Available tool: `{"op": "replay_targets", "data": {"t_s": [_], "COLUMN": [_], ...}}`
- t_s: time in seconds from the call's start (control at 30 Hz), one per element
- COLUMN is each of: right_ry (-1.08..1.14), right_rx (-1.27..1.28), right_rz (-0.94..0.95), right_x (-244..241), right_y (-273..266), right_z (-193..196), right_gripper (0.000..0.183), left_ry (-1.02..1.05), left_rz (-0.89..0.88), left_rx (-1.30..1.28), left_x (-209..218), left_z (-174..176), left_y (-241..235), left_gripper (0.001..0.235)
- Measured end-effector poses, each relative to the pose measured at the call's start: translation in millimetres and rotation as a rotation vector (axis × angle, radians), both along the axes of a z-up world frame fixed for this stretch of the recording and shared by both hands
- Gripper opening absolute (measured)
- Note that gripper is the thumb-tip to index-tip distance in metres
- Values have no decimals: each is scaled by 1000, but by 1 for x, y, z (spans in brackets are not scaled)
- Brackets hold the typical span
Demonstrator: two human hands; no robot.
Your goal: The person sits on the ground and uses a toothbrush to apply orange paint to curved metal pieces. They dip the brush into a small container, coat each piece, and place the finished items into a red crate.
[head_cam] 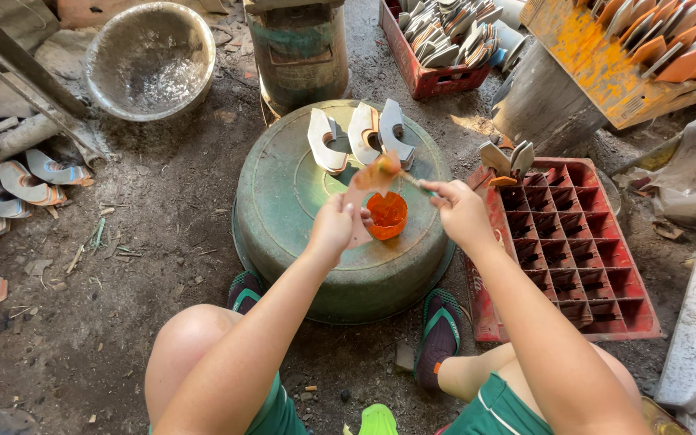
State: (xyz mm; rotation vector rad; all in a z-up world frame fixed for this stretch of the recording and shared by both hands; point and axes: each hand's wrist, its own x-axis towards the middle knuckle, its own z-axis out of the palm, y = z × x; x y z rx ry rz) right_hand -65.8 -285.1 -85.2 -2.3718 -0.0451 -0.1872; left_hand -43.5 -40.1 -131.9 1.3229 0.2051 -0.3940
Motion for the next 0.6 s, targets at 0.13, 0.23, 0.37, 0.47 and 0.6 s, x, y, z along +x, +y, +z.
{"op": "replay_targets", "data": {"t_s": [0.13, 0.23, 0.37, 0.47, 0.6], "right_ry": [125, 56, -175, -178, -43], "right_rx": [-354, -732, -1028, -1102, -1141], "right_rz": [-99, 29, 166, 174, 182], "right_x": [19, 25, 31, 38, 44], "right_y": [-14, -8, 20, 38, 47], "right_z": [-21, -40, -70, -85, -87], "right_gripper": [32, 18, 10, 9, 12], "left_ry": [-25, -44, 21, 17, 48], "left_rz": [-58, -74, -71, -83, -48], "left_rx": [171, 235, 146, 175, 147], "left_x": [-4, 0, -2, -5, -6], "left_z": [-2, 1, 2, 3, 6], "left_y": [2, 13, 17, 19, 24], "left_gripper": [34, 34, 33, 32, 32]}}
